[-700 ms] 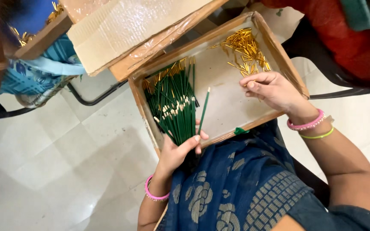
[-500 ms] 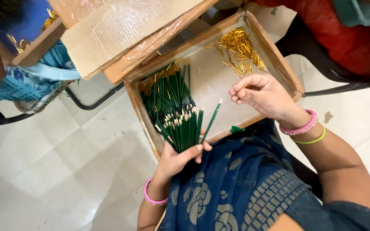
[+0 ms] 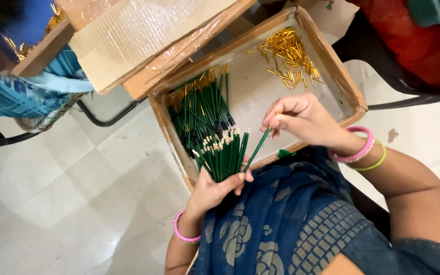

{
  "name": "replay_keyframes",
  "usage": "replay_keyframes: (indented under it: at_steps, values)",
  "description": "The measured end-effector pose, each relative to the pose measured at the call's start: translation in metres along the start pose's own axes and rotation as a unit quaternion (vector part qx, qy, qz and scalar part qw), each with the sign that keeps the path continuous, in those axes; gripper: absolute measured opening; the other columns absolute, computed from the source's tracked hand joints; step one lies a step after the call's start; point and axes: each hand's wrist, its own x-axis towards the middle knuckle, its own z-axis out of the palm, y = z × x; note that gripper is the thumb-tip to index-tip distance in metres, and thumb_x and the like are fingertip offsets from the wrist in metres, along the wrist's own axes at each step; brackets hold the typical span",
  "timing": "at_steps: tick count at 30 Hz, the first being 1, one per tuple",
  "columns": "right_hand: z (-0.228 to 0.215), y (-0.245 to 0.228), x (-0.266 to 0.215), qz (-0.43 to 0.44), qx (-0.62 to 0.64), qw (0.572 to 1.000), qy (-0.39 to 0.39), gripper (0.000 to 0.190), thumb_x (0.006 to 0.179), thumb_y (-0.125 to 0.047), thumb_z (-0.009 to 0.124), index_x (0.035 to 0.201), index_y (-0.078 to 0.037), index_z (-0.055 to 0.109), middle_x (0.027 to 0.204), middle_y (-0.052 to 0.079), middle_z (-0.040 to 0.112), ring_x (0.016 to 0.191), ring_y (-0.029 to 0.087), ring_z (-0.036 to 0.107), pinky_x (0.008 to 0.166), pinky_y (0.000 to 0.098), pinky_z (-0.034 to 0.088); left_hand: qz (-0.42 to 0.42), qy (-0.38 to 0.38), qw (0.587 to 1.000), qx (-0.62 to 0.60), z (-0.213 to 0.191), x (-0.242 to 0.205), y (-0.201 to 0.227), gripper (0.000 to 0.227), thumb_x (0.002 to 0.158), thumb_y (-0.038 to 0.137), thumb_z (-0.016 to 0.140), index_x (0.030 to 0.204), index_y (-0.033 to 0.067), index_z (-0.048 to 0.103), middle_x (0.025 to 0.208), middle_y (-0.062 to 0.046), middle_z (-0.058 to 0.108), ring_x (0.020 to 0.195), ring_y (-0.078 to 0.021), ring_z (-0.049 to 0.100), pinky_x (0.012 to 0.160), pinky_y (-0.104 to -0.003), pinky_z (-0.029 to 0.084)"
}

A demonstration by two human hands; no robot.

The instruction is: The person sits with a wooden tray on their lap and assembles decorative sticks. They hold a bundle of green sticks in one hand, pick gold foil tips from the tray, press a tip onto the end of each stick, and add the finished stick to a growing bundle, occasionally reaching for more tips or repositioning sticks in the tray.

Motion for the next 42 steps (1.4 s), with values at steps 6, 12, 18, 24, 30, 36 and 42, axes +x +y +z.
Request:
replay_keyframes:
  at_steps: [6, 12, 18, 24, 30, 36, 42]
  values:
    - [0.031, 0.077, 0.014, -0.001, -0.057, 0.995, 0.086, 0.028, 0.111, -0.018, 0.048, 0.096, -0.003, 0.066, 0.082, 0.006, 0.067, 0.068, 0.013, 0.062, 0.063, 0.0268, 0.053, 0.039, 0.088, 0.970, 0.225, -0.001, 0.007, 0.003, 0.028, 0.093, 0.002, 0.061, 0.121, 0.0024, 0.067, 0.087, -0.003, 0.074, 0.064, -0.0065, 0.065, 0.057, -0.023, 0.054]
    - [-0.025, 0.122, 0.125, -0.154, -0.529, 0.827, -0.112, 0.022, 0.090, -0.007, 0.063, 0.110, -0.002, 0.069, 0.119, 0.020, 0.068, 0.105, 0.038, 0.065, 0.090, 0.0437, 0.055, 0.128, 0.331, 0.832, 0.426, -0.036, 0.010, -0.010, 0.038, 0.086, 0.009, 0.070, 0.123, 0.0030, 0.064, 0.081, -0.013, 0.073, 0.070, -0.0152, 0.073, 0.060, -0.033, 0.057]
    - [-0.071, 0.168, 0.197, -0.232, -0.626, 0.742, -0.061, 0.043, 0.088, 0.009, 0.051, 0.126, -0.006, 0.067, 0.138, 0.014, 0.062, 0.124, 0.032, 0.062, 0.108, 0.0404, 0.053, 0.157, 0.404, 0.812, 0.391, -0.047, -0.004, -0.004, 0.025, 0.095, 0.007, 0.066, 0.118, -0.0011, 0.069, 0.098, -0.013, 0.078, 0.091, -0.0190, 0.076, 0.080, -0.033, 0.058]
    - [-0.059, 0.141, 0.161, -0.106, -0.734, 0.668, -0.064, 0.032, 0.093, -0.005, 0.054, 0.123, -0.002, 0.065, 0.109, 0.020, 0.065, 0.103, 0.034, 0.067, 0.082, 0.0397, 0.059, 0.061, 0.256, 0.964, 0.047, -0.067, 0.008, -0.048, 0.031, 0.097, 0.003, 0.062, 0.127, -0.0053, 0.062, 0.101, -0.012, 0.074, 0.089, -0.0201, 0.076, 0.078, -0.031, 0.062]
    - [-0.058, 0.118, 0.130, -0.133, -0.736, 0.660, -0.074, 0.027, 0.090, -0.008, 0.055, 0.115, -0.001, 0.063, 0.105, 0.014, 0.063, 0.102, 0.031, 0.066, 0.080, 0.0379, 0.058, 0.020, 0.188, 0.980, 0.069, -0.062, 0.020, -0.065, 0.042, 0.096, 0.004, 0.059, 0.137, -0.0042, 0.056, 0.105, -0.011, 0.075, 0.085, -0.0170, 0.075, 0.076, -0.030, 0.063]
    - [-0.029, 0.123, 0.136, -0.234, -0.714, 0.652, -0.104, 0.029, 0.086, -0.009, 0.056, 0.113, -0.003, 0.064, 0.108, 0.013, 0.063, 0.103, 0.030, 0.064, 0.087, 0.0372, 0.057, 0.050, 0.224, 0.971, 0.071, -0.063, 0.021, -0.074, 0.042, 0.099, 0.002, 0.060, 0.139, -0.0056, 0.055, 0.107, -0.012, 0.074, 0.085, -0.0161, 0.073, 0.075, -0.029, 0.061]
    - [-0.035, 0.135, 0.129, -0.139, -0.743, 0.652, -0.050, 0.034, 0.084, -0.007, 0.057, 0.117, 0.000, 0.059, 0.104, 0.017, 0.066, 0.098, 0.033, 0.066, 0.081, 0.0383, 0.058, 0.039, 0.215, 0.974, 0.060, -0.069, 0.024, -0.075, 0.045, 0.098, 0.004, 0.059, 0.142, -0.0052, 0.052, 0.108, -0.012, 0.073, 0.084, -0.0159, 0.074, 0.072, -0.029, 0.062]
